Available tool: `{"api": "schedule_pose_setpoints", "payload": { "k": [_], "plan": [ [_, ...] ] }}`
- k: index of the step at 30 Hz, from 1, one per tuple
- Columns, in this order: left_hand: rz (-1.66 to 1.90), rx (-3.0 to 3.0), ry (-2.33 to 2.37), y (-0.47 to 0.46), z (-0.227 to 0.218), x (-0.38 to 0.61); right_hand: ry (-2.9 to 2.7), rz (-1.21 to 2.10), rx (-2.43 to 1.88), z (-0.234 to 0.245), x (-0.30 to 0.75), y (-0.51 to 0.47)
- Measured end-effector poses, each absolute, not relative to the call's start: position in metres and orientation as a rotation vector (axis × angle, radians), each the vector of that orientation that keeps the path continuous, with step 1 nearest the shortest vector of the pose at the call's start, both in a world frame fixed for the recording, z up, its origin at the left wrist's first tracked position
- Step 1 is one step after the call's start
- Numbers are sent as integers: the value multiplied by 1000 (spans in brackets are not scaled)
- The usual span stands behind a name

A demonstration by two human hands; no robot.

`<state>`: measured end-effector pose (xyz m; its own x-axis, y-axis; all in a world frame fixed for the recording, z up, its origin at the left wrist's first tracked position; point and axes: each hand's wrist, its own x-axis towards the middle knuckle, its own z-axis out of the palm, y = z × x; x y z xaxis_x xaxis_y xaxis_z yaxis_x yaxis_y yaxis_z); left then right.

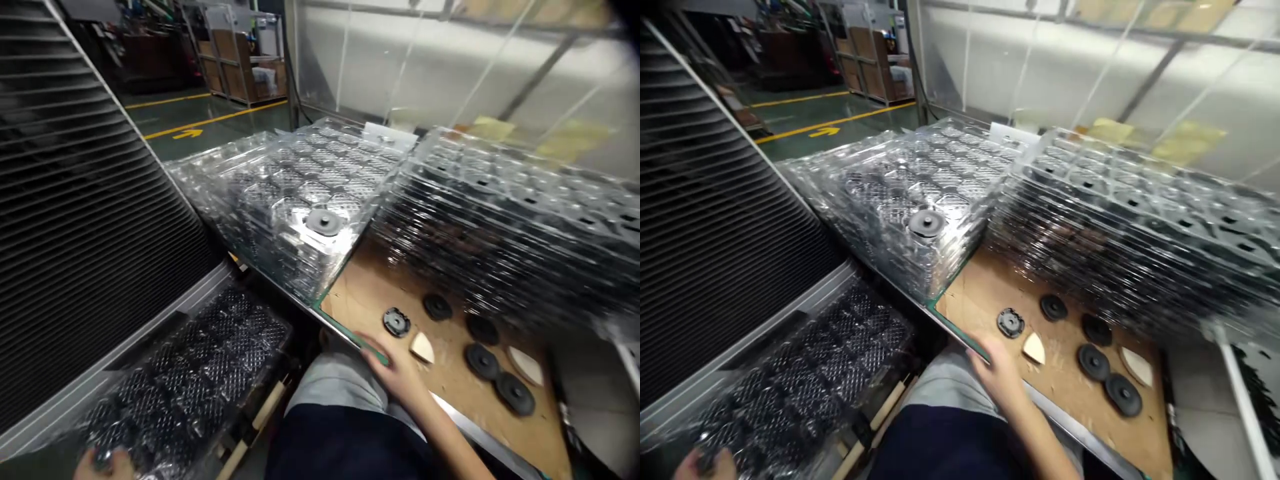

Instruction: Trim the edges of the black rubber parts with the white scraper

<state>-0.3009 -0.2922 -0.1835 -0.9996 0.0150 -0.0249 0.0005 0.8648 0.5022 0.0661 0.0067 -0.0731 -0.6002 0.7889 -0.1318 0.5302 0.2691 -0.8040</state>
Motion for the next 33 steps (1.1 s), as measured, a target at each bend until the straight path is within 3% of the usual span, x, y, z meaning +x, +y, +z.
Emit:
{"api": "schedule_pose_setpoints", "payload": {
  "k": [4,12,20,24,33],
  "plan": [
    [1115,574,2579,-207,-166,-224,-1997,917,-1434,-88,99,45],
    [1157,1341,1611,-48,-81,-78,-1657,1104,-1279,-90,118,37],
    [1071,1117,1303,-10,-50,-2,-1125,1428,-1059,-71,162,-13],
    [1196,731,981,-23,-46,17,-1022,1319,-1039,-66,155,-14],
    [1223,504,940,5,-32,15,-1408,987,-1156,-60,136,-10]
  ]
}}
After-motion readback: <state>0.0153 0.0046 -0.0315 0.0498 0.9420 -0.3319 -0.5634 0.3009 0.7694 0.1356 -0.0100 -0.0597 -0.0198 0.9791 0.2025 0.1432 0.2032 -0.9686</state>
